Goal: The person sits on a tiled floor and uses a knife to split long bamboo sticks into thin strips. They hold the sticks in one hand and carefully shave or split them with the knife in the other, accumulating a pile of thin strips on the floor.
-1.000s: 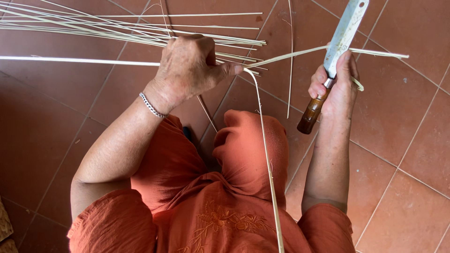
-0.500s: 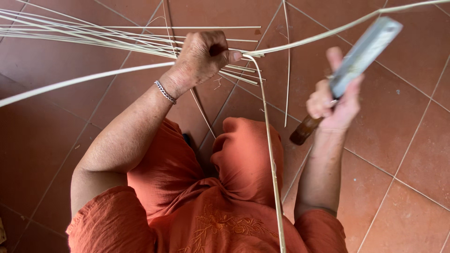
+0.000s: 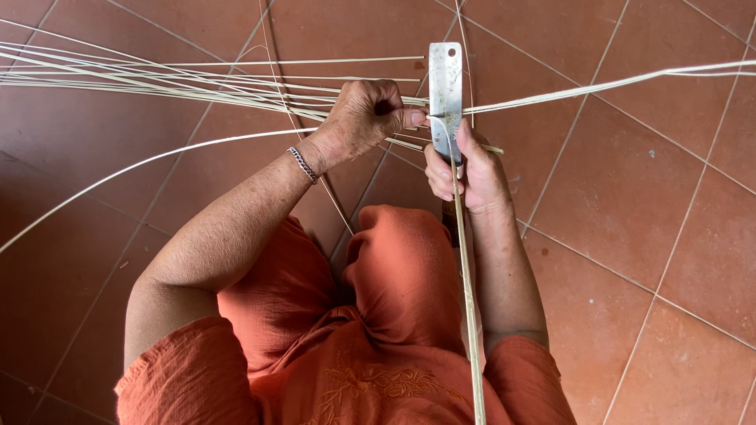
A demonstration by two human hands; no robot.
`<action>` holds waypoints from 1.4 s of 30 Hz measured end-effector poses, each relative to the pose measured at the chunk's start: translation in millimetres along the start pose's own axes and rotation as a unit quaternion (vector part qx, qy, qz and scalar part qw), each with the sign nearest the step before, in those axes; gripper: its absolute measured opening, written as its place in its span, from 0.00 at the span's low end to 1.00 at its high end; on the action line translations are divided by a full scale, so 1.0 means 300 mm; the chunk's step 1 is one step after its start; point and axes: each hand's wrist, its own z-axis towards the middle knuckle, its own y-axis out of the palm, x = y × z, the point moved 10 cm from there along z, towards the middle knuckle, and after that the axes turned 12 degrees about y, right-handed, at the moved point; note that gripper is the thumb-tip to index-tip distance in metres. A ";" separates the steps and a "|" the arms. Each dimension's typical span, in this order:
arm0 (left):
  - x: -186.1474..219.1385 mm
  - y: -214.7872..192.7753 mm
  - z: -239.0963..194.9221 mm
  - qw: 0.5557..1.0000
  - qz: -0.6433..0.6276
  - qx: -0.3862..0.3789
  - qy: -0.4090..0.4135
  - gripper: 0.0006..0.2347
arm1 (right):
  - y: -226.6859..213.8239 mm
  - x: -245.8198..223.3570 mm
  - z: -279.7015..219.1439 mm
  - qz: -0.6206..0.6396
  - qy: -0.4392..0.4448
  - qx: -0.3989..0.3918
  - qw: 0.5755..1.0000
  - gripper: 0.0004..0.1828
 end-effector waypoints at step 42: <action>-0.457 -0.113 0.034 0.967 0.199 -0.055 -0.151 0.19 | -0.558 0.001 0.150 0.006 -0.041 0.201 0.979 0.32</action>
